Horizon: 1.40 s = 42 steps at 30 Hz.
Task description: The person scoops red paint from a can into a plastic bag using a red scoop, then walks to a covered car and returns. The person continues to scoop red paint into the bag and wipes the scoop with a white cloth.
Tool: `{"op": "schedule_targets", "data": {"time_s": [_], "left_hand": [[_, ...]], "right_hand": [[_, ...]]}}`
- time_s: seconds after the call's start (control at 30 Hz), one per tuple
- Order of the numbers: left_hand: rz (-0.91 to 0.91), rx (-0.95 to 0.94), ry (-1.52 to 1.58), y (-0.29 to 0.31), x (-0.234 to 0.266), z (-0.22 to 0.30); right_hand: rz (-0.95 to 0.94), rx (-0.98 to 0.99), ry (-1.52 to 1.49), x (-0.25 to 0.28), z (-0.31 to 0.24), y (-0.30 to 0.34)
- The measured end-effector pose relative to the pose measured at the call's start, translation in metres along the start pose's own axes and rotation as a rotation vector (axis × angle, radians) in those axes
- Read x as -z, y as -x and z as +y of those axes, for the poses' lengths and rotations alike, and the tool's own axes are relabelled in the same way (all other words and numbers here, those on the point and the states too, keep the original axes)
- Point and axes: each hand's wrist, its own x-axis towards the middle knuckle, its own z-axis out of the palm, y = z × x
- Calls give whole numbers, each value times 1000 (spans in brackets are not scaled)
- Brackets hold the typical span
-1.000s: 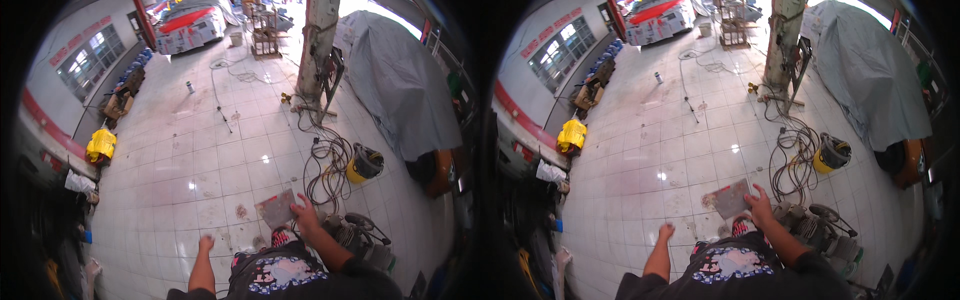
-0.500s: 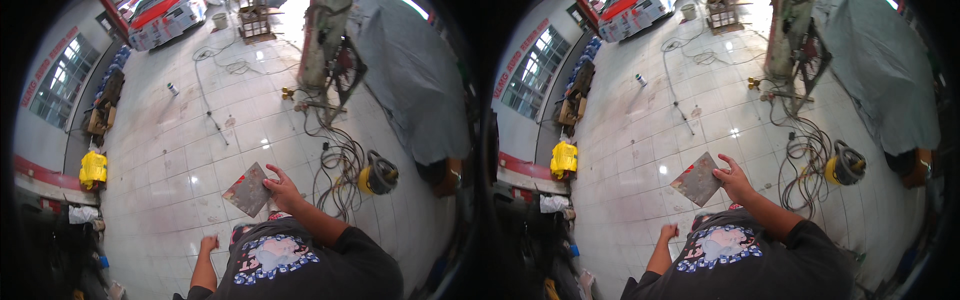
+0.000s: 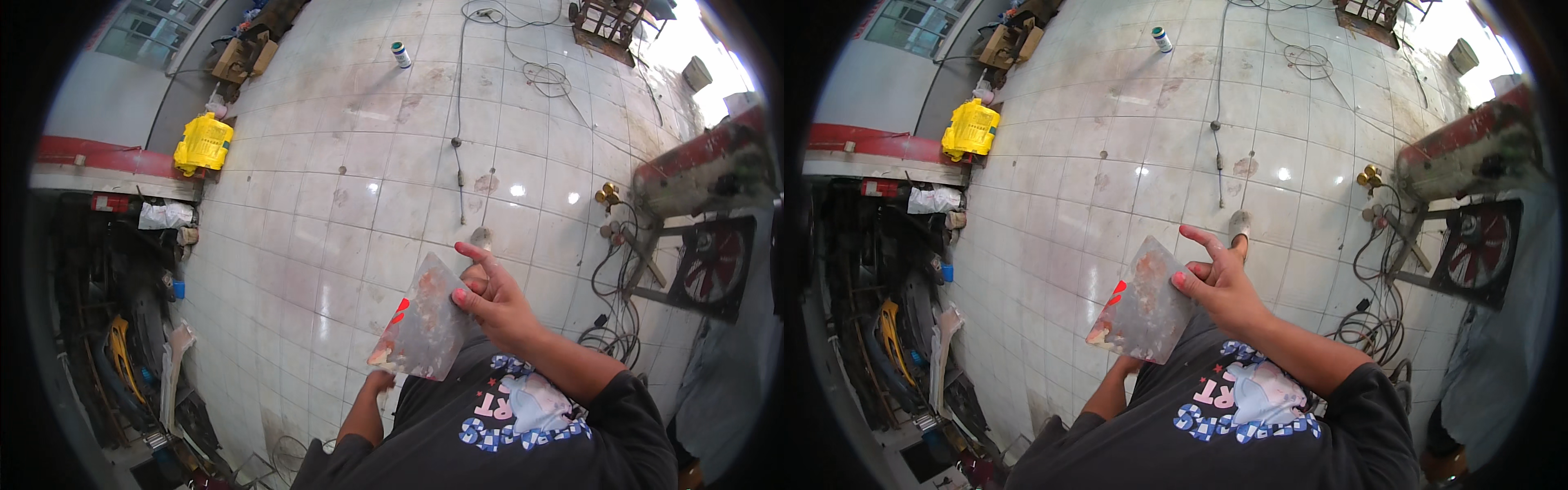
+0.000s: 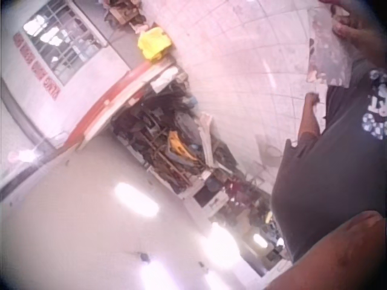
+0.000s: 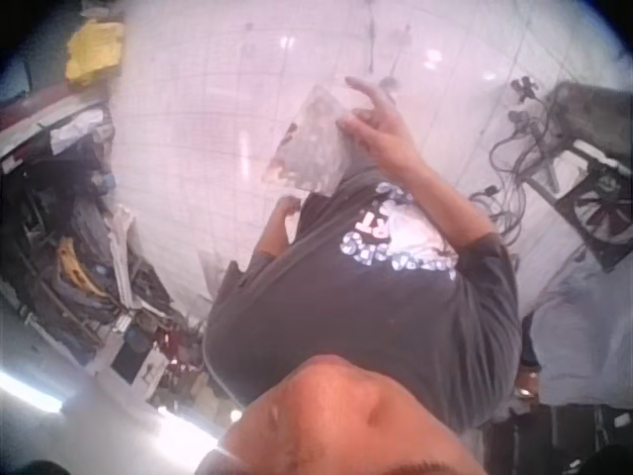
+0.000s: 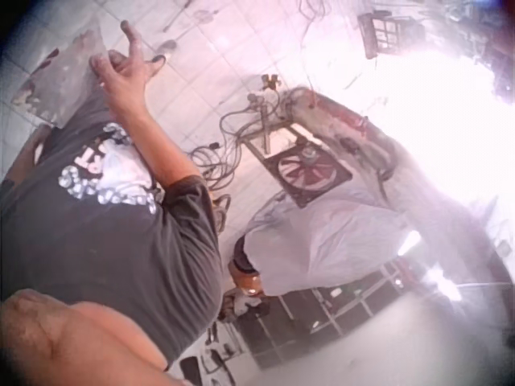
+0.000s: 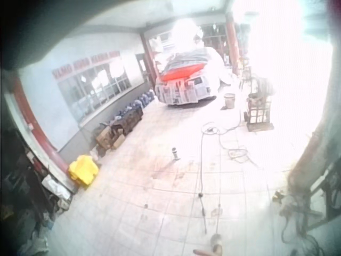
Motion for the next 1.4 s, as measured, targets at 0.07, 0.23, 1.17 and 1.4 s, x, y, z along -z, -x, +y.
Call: {"op": "schedule_targets", "data": {"time_s": [0.07, 0.23, 1.17, 1.4], "left_hand": [[127, -221, -225, -52, 20, 125], [381, -647, -150, -81, 139, 477], [-161, 40, -227, -296, 303, 1212], [353, -675, 321, -390, 584, 1683]], "right_hand": [[-2, -31, -12, 15, -54, -43], [-71, -105, -248, 79, -160, -133], [285, 196, -167, 501, -839, -804], [413, 354, -250, 535, -1015, -912]]}}
